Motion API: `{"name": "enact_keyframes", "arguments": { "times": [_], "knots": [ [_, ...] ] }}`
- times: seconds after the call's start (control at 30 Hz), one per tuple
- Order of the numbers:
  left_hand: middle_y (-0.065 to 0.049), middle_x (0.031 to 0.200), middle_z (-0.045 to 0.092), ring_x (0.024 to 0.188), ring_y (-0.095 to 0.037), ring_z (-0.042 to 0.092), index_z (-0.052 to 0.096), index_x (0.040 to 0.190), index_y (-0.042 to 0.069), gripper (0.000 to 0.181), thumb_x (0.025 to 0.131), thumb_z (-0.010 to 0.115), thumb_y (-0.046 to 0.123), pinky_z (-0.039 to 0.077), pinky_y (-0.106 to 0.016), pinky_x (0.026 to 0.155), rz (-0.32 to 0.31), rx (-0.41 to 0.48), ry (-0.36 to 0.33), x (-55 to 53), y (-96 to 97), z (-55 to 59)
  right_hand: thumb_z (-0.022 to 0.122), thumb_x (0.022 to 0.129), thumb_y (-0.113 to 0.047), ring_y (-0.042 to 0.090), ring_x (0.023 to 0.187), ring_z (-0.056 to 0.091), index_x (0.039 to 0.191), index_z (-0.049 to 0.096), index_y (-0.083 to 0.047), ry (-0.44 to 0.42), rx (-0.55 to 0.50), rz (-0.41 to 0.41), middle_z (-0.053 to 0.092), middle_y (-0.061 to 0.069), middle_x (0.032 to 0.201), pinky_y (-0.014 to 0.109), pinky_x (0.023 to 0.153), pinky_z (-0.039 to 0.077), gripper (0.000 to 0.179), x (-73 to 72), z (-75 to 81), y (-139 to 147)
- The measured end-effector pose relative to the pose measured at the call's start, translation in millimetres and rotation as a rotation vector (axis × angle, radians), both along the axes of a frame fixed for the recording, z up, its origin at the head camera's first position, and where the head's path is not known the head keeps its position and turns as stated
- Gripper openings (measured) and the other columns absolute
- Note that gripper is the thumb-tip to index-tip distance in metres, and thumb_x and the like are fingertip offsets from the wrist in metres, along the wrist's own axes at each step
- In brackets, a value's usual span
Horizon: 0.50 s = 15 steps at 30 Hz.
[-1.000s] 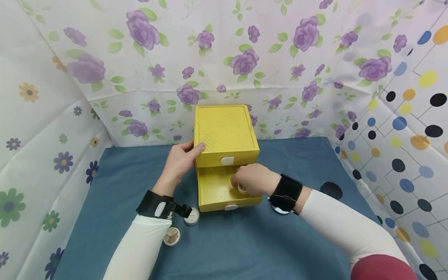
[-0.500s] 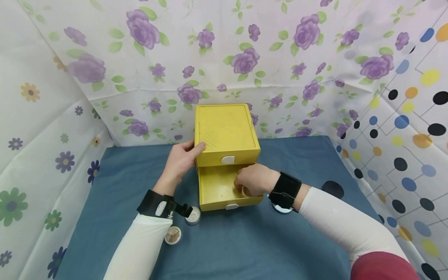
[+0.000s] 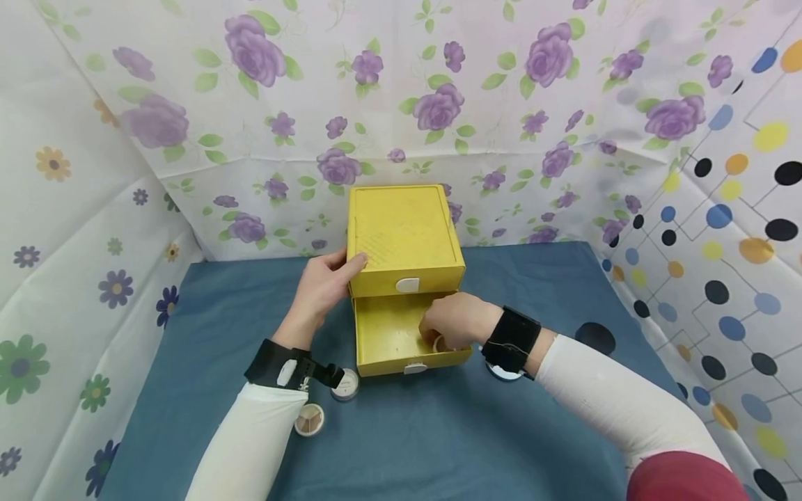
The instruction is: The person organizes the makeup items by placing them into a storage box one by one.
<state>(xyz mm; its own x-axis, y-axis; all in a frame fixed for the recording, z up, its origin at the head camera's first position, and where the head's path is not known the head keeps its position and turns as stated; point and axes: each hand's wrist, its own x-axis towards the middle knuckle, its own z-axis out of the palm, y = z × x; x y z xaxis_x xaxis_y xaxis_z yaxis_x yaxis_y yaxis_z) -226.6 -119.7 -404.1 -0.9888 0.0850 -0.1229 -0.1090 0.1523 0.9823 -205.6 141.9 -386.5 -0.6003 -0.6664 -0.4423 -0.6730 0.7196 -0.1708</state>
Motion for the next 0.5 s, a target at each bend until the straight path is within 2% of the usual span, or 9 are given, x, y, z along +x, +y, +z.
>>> {"name": "enact_keyframes", "arguments": {
  "times": [0.3, 0.4, 0.5],
  "knots": [
    [-0.011, 0.15, 0.062, 0.127, -0.028, 0.066, 0.049, 0.162, 0.016, 0.073, 0.102, 0.073, 0.05, 0.059, -0.044, 0.101, 0.007, 0.003, 0.002, -0.9, -1.1, -0.3, 0.075, 0.087, 0.009, 0.014, 0.069, 0.055, 0.093, 0.078, -0.018, -0.022, -0.014, -0.025, 0.064, -0.01, 0.076, 0.027, 0.06, 0.047, 0.028, -2.2, 0.0, 1.0],
    [-0.012, 0.152, 0.061, 0.129, -0.03, 0.065, 0.048, 0.163, 0.015, 0.073, 0.102, 0.072, 0.049, 0.058, -0.045, 0.102, 0.001, 0.003, 0.0, -1.0, -1.1, -0.7, 0.076, 0.088, 0.007, 0.015, 0.071, 0.054, 0.096, 0.078, -0.018, -0.023, -0.032, -0.024, 0.064, -0.008, 0.079, 0.028, 0.062, 0.045, 0.026, -3.2, -2.5, 3.0],
    [-0.012, 0.152, 0.061, 0.129, -0.03, 0.065, 0.048, 0.163, 0.015, 0.073, 0.103, 0.072, 0.049, 0.058, -0.045, 0.103, -0.001, -0.001, 0.001, -1.2, -0.4, -1.2, 0.08, 0.089, 0.003, 0.016, 0.075, 0.055, 0.104, 0.079, -0.019, -0.019, -0.072, -0.024, 0.068, -0.006, 0.086, 0.029, 0.065, 0.047, 0.027, -4.7, -5.0, 6.2]
  ]
}}
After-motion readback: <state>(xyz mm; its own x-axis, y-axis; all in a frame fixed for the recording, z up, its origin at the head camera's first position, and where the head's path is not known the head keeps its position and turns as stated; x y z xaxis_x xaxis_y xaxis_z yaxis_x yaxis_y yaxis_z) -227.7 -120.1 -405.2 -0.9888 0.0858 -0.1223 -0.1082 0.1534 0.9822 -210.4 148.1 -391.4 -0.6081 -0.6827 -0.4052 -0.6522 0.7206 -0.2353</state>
